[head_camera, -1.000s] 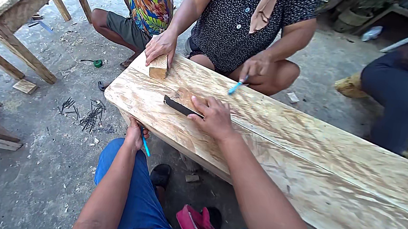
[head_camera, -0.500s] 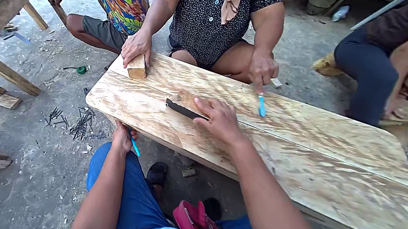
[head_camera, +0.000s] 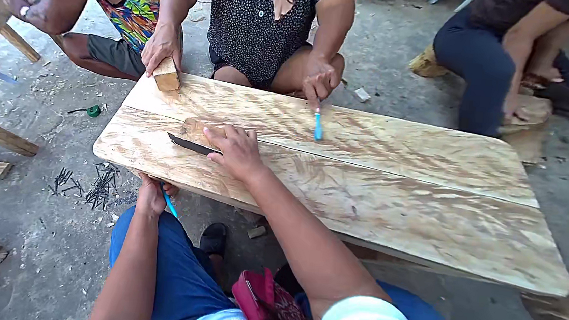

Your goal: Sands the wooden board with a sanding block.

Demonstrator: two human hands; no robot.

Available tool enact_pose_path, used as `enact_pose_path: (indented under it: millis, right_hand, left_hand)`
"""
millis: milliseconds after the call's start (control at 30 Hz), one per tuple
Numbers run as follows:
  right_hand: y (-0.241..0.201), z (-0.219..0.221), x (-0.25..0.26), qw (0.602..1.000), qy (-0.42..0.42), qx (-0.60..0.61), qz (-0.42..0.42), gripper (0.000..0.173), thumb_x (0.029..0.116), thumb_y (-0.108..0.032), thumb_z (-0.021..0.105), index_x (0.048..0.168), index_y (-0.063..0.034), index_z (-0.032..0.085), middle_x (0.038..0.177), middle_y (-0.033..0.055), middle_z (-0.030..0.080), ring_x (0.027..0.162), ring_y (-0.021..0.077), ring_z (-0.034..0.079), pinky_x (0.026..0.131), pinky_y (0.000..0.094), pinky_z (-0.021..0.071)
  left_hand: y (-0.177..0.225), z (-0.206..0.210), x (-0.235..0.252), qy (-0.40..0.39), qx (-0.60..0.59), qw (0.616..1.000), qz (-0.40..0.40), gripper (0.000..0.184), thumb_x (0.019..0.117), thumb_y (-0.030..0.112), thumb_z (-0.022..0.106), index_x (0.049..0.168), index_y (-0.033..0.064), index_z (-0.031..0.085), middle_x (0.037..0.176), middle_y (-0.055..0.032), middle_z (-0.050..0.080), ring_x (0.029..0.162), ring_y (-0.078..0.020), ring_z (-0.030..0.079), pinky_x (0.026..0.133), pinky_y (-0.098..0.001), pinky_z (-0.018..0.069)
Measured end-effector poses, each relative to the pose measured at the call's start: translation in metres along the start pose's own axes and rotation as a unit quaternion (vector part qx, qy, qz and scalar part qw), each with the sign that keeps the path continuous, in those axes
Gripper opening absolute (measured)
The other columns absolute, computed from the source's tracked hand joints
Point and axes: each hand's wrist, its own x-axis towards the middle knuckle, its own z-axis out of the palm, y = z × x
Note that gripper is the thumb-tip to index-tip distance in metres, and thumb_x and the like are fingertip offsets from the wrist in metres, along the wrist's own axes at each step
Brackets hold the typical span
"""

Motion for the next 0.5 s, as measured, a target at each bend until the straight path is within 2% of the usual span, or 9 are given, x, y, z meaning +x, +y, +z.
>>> enact_pose_path:
  millis: [100, 200, 267, 367, 500]
  right_hand:
    - [0.043, -0.011, -0.049, 0.998, 0.05, -0.012, 0.029, 0.056, 0.0958, -0.039, 0.072, 0.149, -0.0284, 0.058, 0.13, 0.0202, 0.064, 0.115, 0.042, 0.061, 0.093, 0.064, 0.0438]
    - [0.057, -0.016, -0.071, 0.993, 0.087, -0.023, 0.07, 0.058, 0.0939, -0.037, 0.075, 0.147, -0.0218, 0.059, 0.123, 0.023, 0.064, 0.109, 0.0439, 0.061, 0.089, 0.0649, 0.0428]
    - [0.046, -0.009, -0.059, 0.992, 0.091, -0.02, 0.08, 0.057, 0.0941, -0.037, 0.075, 0.147, -0.0195, 0.06, 0.123, 0.0252, 0.064, 0.11, 0.0456, 0.06, 0.09, 0.0656, 0.0419]
    - [0.008, 0.001, -0.013, 0.996, 0.055, -0.005, 0.068, 0.057, 0.096, -0.039, 0.072, 0.149, -0.023, 0.058, 0.126, 0.0242, 0.063, 0.115, 0.0441, 0.059, 0.095, 0.0648, 0.0416]
    - [-0.018, -0.002, 0.021, 0.999, -0.012, -0.005, 0.053, 0.058, 0.1005, -0.04, 0.065, 0.155, -0.0284, 0.049, 0.138, 0.0206, 0.058, 0.124, 0.0406, 0.055, 0.099, 0.0623, 0.0391]
  left_hand:
    - [-0.002, -0.002, 0.001, -0.007, 0.003, 1.0, 0.007, 0.074, 0.0981, 0.073, 0.005, 0.104, 0.0172, 0.053, 0.062, -0.0009, 0.055, 0.041, -0.0084, 0.045, 0.037, -0.0218, 0.0379]
    - [-0.001, -0.003, 0.003, -0.016, 0.003, 1.0, 0.01, 0.074, 0.098, 0.073, 0.005, 0.106, 0.0173, 0.053, 0.063, -0.0019, 0.056, 0.042, -0.0094, 0.045, 0.037, -0.0227, 0.0376]
    - [-0.002, -0.005, 0.005, -0.016, 0.003, 1.0, 0.009, 0.076, 0.0971, 0.074, 0.005, 0.105, 0.0173, 0.054, 0.062, -0.0018, 0.056, 0.041, -0.0096, 0.044, 0.036, -0.0226, 0.037]
    - [-0.001, -0.002, 0.004, 0.007, 0.007, 1.0, 0.008, 0.075, 0.098, 0.073, 0.005, 0.104, 0.0155, 0.052, 0.061, -0.0022, 0.053, 0.04, -0.01, 0.042, 0.036, -0.0229, 0.0359]
    - [0.0, 0.005, 0.003, 0.026, 0.006, 1.0, 0.007, 0.075, 0.0965, 0.076, 0.006, 0.103, 0.016, 0.051, 0.061, -0.0014, 0.051, 0.04, -0.0097, 0.042, 0.036, -0.0231, 0.0365]
